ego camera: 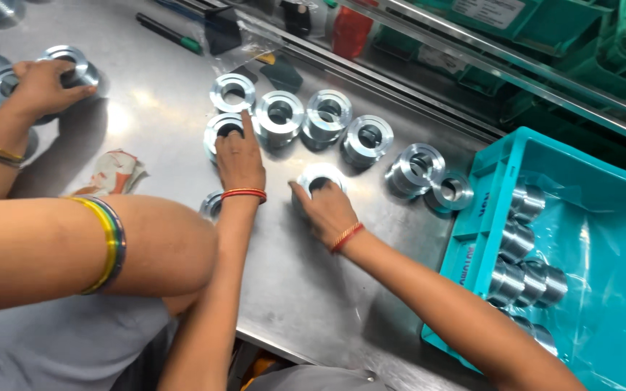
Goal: Sort and organize metal components on a workstation and place them into bins.
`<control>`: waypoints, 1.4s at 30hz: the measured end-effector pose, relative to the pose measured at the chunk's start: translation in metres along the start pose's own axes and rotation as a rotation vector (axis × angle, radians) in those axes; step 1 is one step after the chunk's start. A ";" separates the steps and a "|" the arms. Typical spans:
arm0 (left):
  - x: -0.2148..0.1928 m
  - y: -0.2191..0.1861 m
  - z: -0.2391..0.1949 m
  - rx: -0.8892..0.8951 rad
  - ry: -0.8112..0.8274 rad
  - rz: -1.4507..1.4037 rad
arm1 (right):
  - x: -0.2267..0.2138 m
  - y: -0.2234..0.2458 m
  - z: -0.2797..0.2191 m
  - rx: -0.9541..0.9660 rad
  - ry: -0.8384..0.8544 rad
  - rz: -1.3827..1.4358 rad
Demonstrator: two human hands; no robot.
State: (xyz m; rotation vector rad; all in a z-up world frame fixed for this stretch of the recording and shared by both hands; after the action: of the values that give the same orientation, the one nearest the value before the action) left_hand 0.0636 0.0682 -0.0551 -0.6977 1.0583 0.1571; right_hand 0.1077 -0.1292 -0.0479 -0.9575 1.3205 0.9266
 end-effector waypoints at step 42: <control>-0.022 -0.213 -0.175 0.012 0.470 -0.018 | 0.002 -0.281 -0.346 1.438 -0.279 1.592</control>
State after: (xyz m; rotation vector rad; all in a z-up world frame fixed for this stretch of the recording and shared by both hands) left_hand 0.0157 -0.1969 0.0063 -0.7512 1.4998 -0.0328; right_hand 0.2527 -0.5513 -0.0456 1.4880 1.8362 0.7471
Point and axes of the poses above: each hand's wrist, its own z-axis towards the middle knuckle, its own x-axis out of the palm, y = z × x, the point moved 1 cm from there along z, towards the middle knuckle, and after that the axes turned 12 degrees about -z, right-handed, at the moved point
